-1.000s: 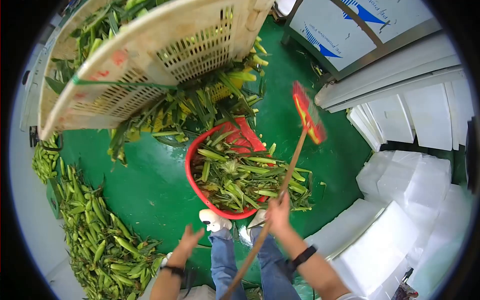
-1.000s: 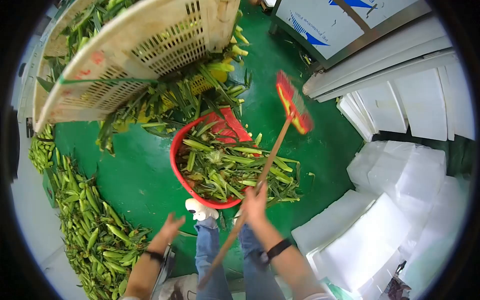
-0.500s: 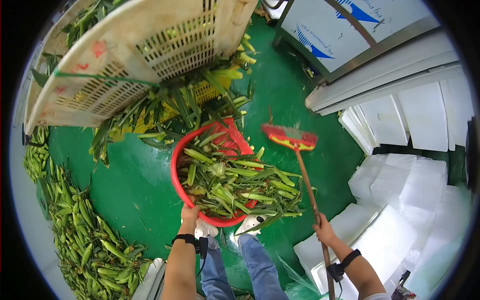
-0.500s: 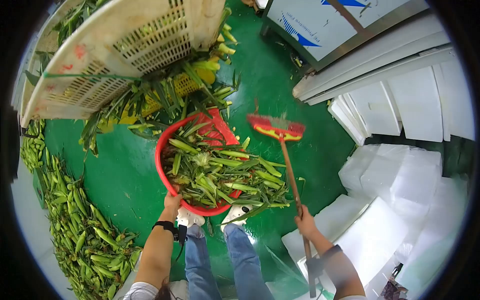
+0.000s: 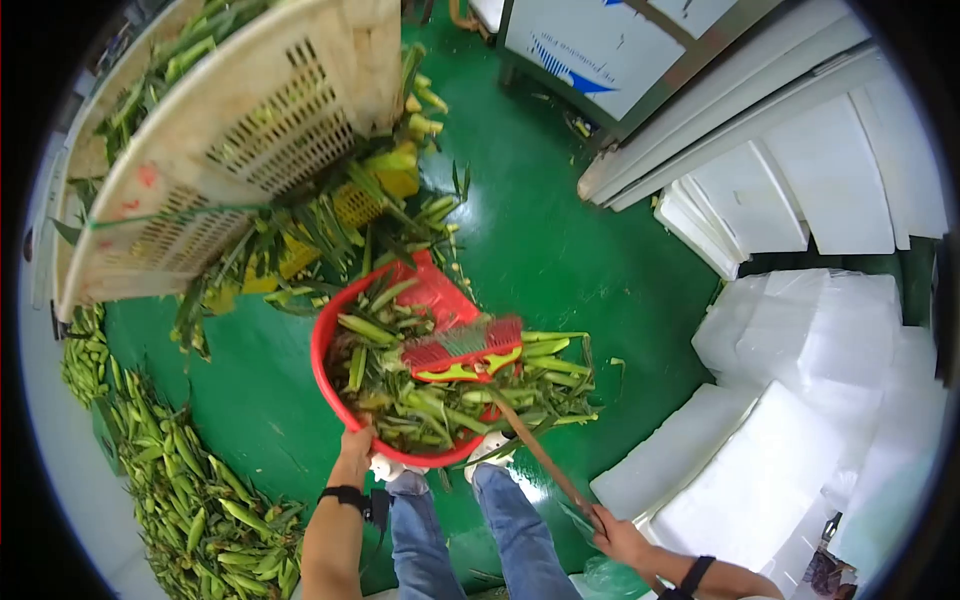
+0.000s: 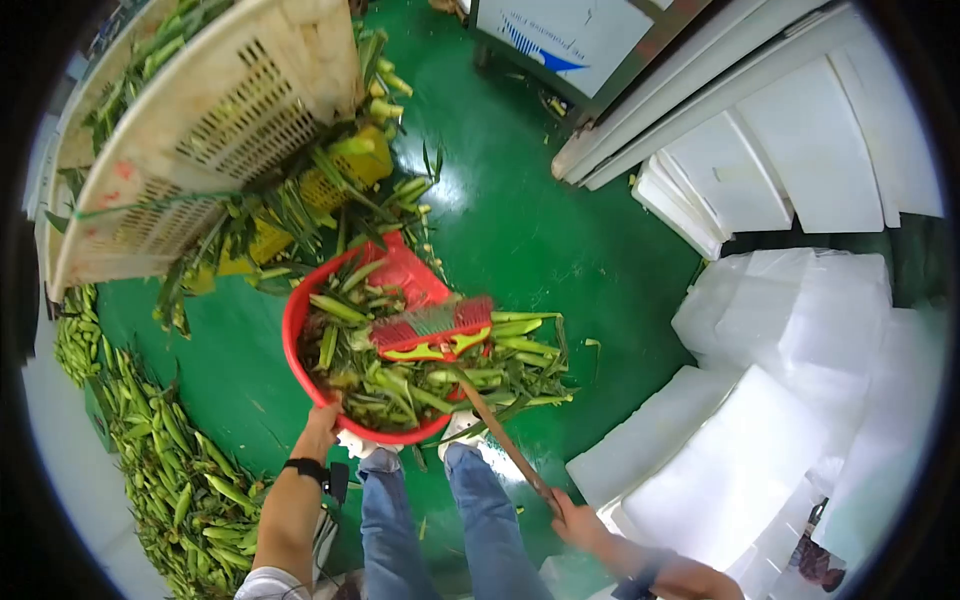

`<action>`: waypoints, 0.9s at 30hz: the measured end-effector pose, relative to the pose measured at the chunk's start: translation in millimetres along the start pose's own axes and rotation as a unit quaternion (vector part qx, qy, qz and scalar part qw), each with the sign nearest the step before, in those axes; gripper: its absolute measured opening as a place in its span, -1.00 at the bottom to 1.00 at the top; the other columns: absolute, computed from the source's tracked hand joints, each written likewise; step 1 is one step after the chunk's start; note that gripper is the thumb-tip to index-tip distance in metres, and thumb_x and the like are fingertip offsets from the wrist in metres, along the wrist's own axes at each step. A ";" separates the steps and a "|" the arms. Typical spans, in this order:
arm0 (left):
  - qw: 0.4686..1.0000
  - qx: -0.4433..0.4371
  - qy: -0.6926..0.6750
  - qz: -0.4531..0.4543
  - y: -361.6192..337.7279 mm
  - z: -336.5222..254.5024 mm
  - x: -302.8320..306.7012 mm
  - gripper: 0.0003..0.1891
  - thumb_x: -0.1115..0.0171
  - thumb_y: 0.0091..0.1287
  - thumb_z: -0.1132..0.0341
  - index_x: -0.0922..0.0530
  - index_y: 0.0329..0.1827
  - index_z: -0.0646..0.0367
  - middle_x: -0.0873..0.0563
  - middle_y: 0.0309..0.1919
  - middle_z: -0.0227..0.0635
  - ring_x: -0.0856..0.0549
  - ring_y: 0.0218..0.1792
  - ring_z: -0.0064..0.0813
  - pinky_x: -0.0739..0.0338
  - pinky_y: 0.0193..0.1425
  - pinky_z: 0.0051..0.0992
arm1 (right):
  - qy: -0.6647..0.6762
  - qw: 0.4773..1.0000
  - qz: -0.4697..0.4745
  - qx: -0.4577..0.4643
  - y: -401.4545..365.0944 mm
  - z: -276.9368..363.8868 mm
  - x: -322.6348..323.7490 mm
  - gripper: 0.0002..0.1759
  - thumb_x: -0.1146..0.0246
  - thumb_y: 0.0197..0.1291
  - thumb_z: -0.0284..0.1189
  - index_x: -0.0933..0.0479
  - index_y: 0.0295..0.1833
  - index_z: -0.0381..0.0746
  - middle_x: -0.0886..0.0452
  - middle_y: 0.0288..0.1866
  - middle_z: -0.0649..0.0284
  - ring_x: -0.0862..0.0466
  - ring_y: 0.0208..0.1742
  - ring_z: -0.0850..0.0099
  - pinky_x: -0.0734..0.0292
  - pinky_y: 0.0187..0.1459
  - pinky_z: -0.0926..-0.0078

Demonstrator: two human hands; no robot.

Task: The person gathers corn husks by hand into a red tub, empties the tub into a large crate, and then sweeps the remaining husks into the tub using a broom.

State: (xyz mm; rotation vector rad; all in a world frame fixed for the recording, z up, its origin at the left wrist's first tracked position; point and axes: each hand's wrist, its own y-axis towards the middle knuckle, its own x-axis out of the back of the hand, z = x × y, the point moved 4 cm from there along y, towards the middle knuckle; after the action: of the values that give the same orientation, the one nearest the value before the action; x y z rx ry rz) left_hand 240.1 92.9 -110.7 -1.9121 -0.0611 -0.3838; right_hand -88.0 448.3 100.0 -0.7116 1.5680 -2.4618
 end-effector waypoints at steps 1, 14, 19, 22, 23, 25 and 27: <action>1.000 -0.014 -0.016 0.022 -11.7 -0.3 13.8 -0.56 -0.08 -0.01 0.62 -0.44 -0.04 0.00 -0.53 -0.34 -0.43 -0.55 -0.39 -0.41 -0.51 -0.52 -0.37 | 0.031 1.000 0.002 -0.004 -18.6 2.4 6.7 -0.31 -0.13 0.04 -0.40 -0.05 0.31 -0.13 -0.53 -0.46 -0.12 -0.56 -0.46 -0.11 -0.44 -0.41 0.01; 0.994 -0.103 0.013 0.025 -402.7 -156.5 195.6 -0.55 0.01 -0.02 0.60 -0.43 0.02 0.27 -0.66 -0.27 -0.22 -0.67 -0.38 -0.37 -0.60 -0.45 -0.48 | 0.281 0.925 -0.255 -0.019 -238.4 24.2 113.4 -0.40 -0.05 0.04 -0.56 -0.19 0.28 -0.29 -0.48 -0.45 0.17 -0.44 -0.54 0.44 -0.38 -0.50 0.46; 0.978 -0.201 -0.042 0.027 -556.7 -261.1 261.9 -0.57 0.01 -0.05 0.59 -0.42 -0.01 0.33 -0.63 -0.21 -0.13 -0.68 -0.29 -0.21 -0.66 -0.28 -0.37 | 0.332 0.888 -0.314 0.055 -243.3 53.0 140.1 -0.41 -0.06 0.07 -0.55 -0.18 0.28 -0.30 -0.45 -0.51 0.22 -0.41 -0.61 0.49 -0.33 -0.61 0.52; 0.957 -0.281 0.033 -0.061 -649.1 -338.0 296.0 -0.57 -0.02 -0.06 0.54 -0.41 -0.02 0.32 -0.63 -0.33 -0.16 -0.66 -0.41 -0.31 -0.64 -0.42 -0.40 | 0.371 0.886 -0.276 0.041 -216.7 35.6 119.7 -0.44 -0.05 0.09 -0.55 -0.19 0.27 -0.26 -0.44 -0.51 0.26 -0.39 -0.64 0.50 -0.30 -0.64 0.53; 0.955 -0.270 0.062 -0.109 -637.4 -358.0 351.6 -0.59 -0.04 -0.07 0.50 -0.43 -0.06 0.29 -0.61 -0.41 -0.25 -0.63 -0.51 -0.40 -0.61 -0.48 -0.43 | 0.378 0.882 -0.277 0.043 -194.1 20.1 100.7 -0.44 -0.05 0.10 -0.54 -0.19 0.27 -0.25 -0.43 -0.51 0.27 -0.38 -0.65 0.50 -0.29 -0.65 0.53; 0.911 -0.370 0.112 -0.143 -672.8 -426.1 376.0 -0.68 -0.09 -0.06 0.38 -0.51 -0.18 0.23 -0.61 -0.49 -0.37 -0.61 -0.56 -0.50 -0.58 -0.52 -0.47 | 0.373 0.889 -0.264 0.041 -168.1 14.1 79.5 -0.44 -0.07 0.11 -0.52 -0.20 0.28 -0.22 -0.50 -0.41 0.18 -0.48 -0.51 0.40 -0.41 -0.51 0.46; 0.878 -0.410 0.156 -0.191 -708.8 -496.5 389.6 -0.68 -0.10 -0.04 0.33 -0.54 -0.20 0.28 -0.64 -0.43 -0.33 -0.62 -0.55 -0.52 -0.55 -0.58 -0.50 | 0.291 0.886 -0.343 0.109 -157.3 33.3 68.3 -0.42 -0.08 0.10 -0.51 -0.20 0.29 -0.21 -0.52 -0.27 0.10 -0.52 -0.36 0.31 -0.46 -0.33 0.38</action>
State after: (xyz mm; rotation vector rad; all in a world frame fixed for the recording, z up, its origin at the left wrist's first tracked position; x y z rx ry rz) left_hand 332.3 -155.6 800.6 -2.6473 -0.0696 -1.1234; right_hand -111.8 467.0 272.0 -0.5841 1.2768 -3.5818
